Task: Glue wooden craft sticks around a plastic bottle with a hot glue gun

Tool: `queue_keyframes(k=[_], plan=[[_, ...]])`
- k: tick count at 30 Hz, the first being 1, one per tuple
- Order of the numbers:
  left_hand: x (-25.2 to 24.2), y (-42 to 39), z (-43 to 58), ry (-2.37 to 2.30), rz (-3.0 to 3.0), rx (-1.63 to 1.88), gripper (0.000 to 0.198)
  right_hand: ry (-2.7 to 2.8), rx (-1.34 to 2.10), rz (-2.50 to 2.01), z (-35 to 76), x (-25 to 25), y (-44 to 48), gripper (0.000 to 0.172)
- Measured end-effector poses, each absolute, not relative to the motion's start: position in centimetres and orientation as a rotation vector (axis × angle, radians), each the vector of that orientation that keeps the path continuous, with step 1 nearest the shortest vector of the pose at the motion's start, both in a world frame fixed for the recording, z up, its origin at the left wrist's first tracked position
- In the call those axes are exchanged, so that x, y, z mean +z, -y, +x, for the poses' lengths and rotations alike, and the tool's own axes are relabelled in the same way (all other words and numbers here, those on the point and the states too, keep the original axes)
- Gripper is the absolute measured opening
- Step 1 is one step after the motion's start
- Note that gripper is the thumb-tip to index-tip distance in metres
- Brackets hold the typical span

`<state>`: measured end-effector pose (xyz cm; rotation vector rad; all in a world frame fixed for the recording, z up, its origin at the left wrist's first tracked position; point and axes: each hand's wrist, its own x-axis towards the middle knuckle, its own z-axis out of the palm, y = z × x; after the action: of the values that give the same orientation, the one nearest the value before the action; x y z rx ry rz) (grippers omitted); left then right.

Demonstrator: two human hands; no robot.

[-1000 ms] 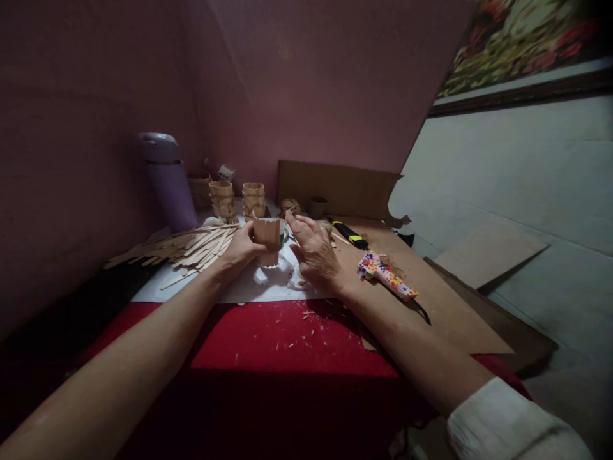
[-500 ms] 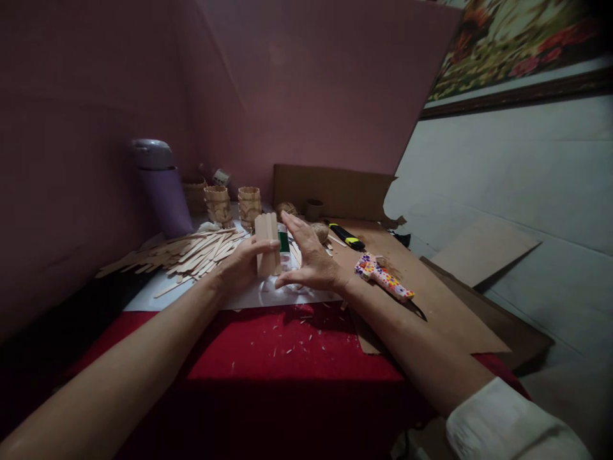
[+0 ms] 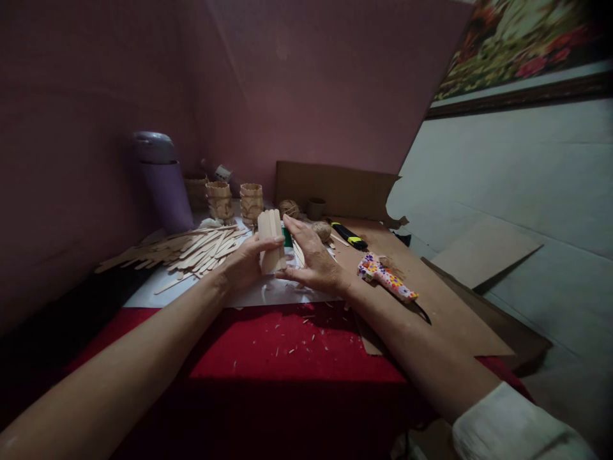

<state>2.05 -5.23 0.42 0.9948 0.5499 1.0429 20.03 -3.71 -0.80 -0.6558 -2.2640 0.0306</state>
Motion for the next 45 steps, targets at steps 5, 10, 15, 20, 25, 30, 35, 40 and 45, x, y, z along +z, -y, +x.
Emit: queue_keyframes(k=[5, 10, 15, 20, 25, 30, 35, 40, 45], plan=[[0.3, 5.0, 2.0, -0.576, 1.000, 1.063, 0.056, 2.269, 0.032, -0.665, 20.1, -0.8, 3.8, 0.101], [0.2, 5.0, 2.1, -0.579, 1.005, 1.069, 0.053, 2.277, 0.028, -0.640, 20.1, -0.8, 3.5, 0.110], [-0.1, 5.0, 2.4, -0.565, 1.065, 1.089, 0.052, 2.275, 0.043, -0.660, 20.2, -0.9, 3.5, 0.113], [-0.3, 5.0, 2.4, -0.574, 1.093, 1.127, 0.053, 2.275, 0.068, -0.659, 20.3, -0.8, 3.5, 0.117], [0.0, 5.3, 2.6, -0.595, 1.086, 1.146, 0.049, 2.251, 0.097, -0.682, 20.5, -0.5, 3.4, 0.117], [0.9, 5.5, 2.6, -0.588, 0.933, 1.063, 0.032, 2.247, 0.127, -0.704, 20.7, -0.4, 3.6, 0.116], [1.0, 5.4, 2.6, -0.578, 0.843, 1.055, 0.024, 2.262, 0.093, -0.676, 20.5, -0.5, 4.1, 0.103], [0.8, 5.2, 2.5, -0.546, 0.814, 1.082, 0.027, 2.244, 0.076, -0.706, 20.3, -0.6, 4.3, 0.094], [0.8, 5.2, 2.5, -0.551, 0.862, 1.100, 0.029, 2.210, 0.049, -0.705, 20.4, -0.8, 4.1, 0.087]])
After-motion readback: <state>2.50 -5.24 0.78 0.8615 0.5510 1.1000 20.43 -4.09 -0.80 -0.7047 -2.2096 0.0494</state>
